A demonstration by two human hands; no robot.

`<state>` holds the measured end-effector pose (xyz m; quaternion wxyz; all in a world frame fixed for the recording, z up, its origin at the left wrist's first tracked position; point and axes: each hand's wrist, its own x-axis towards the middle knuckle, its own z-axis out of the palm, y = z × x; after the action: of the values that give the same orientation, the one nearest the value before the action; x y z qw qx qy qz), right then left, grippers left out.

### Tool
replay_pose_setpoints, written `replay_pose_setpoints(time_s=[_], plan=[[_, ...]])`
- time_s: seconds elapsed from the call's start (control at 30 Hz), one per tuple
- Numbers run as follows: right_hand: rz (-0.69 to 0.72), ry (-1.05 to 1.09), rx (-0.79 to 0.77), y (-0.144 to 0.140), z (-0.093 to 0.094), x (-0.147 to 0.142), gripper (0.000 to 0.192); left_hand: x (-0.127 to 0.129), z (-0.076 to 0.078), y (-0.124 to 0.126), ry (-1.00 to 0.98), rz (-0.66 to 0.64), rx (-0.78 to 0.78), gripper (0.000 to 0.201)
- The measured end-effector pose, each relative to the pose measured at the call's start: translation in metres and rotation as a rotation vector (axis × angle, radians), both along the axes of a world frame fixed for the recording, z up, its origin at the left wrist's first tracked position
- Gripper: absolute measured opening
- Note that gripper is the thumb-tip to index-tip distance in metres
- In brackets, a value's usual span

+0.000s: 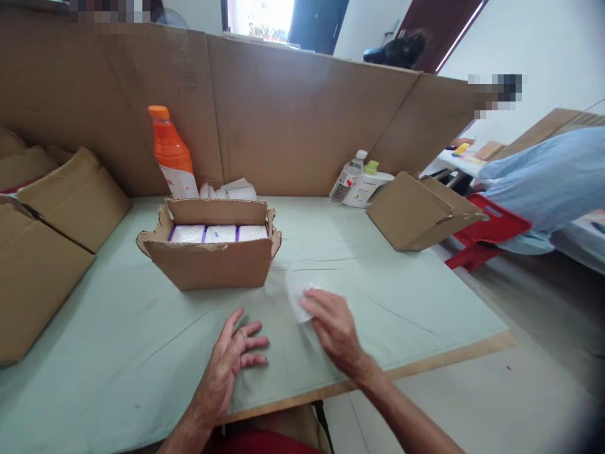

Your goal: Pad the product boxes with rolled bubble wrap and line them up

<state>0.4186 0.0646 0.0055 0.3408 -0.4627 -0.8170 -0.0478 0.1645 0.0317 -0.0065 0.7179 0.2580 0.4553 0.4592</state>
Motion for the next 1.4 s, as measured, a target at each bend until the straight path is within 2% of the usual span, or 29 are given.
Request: replay_pose_setpoints(time_s=[0.03,0.1,0.2,0.27,0.37,0.47,0.53,0.6,0.7,0.77,0.87,0.97,1.03,1.1,1.17,1.23,1.33,1.4], plan=[[0.065,-0.035,-0.006,-0.007,-0.007,-0.016,0.035,0.003,0.001,0.002,-0.016,0.020,0.002,0.099],[0.176,-0.089,-0.054,-0.018,-0.019,-0.046,0.034,0.000,0.001,0.006,0.074,0.094,0.036,0.095],[0.304,-0.113,-0.208,-0.027,-0.028,-0.079,0.031,-0.018,-0.005,0.006,0.425,0.132,0.110,0.085],[0.364,-0.073,-0.287,-0.029,-0.029,-0.087,0.037,-0.035,-0.010,0.002,0.672,0.110,0.147,0.077],[0.342,0.015,-0.319,-0.029,-0.026,-0.083,0.032,-0.062,-0.013,-0.002,0.996,0.172,0.255,0.072],[0.265,0.086,-0.313,-0.026,-0.021,-0.078,0.023,-0.082,-0.009,-0.005,1.321,0.332,0.479,0.082],[0.255,0.110,-0.301,-0.025,-0.016,-0.085,0.023,-0.086,-0.003,-0.008,1.458,0.402,0.649,0.073],[0.282,0.071,-0.299,-0.022,-0.012,-0.100,0.026,-0.080,0.002,-0.010,1.482,0.366,0.810,0.049],[0.346,-0.093,-0.344,-0.014,-0.011,-0.124,0.031,-0.067,0.001,-0.008,1.476,0.123,0.946,0.029],[0.373,-0.204,-0.392,-0.010,-0.017,-0.127,0.033,-0.062,-0.009,-0.004,1.540,-0.016,0.951,0.024],[0.317,-0.283,-0.438,-0.010,-0.028,-0.096,0.040,-0.064,-0.025,-0.001,1.620,-0.074,0.945,0.019],[0.102,-0.264,-0.436,-0.017,-0.036,-0.042,0.043,-0.068,-0.032,-0.002,1.594,-0.062,0.946,0.020],[-0.049,-0.206,-0.398,-0.021,-0.036,-0.011,0.040,-0.070,-0.029,-0.004,1.537,-0.052,0.954,0.020],[-0.141,-0.135,-0.356,-0.022,-0.032,0.005,0.037,-0.075,-0.022,-0.007,1.509,-0.003,0.954,0.020],[-0.175,-0.098,-0.333,-0.019,-0.028,0.005,0.034,-0.084,-0.017,-0.011,1.572,0.099,0.910,0.022],[-0.184,-0.104,-0.334,-0.010,-0.027,-0.008,0.033,-0.096,-0.014,-0.016,1.712,0.184,0.808,0.027],[-0.179,-0.125,-0.369,0.005,-0.030,-0.039,0.033,-0.109,-0.016,-0.024,1.897,0.155,0.622,0.033],[-0.139,-0.104,-0.391,0.011,-0.035,-0.059,0.026,-0.108,-0.019,-0.026,1.916,0.105,0.555,0.029]])
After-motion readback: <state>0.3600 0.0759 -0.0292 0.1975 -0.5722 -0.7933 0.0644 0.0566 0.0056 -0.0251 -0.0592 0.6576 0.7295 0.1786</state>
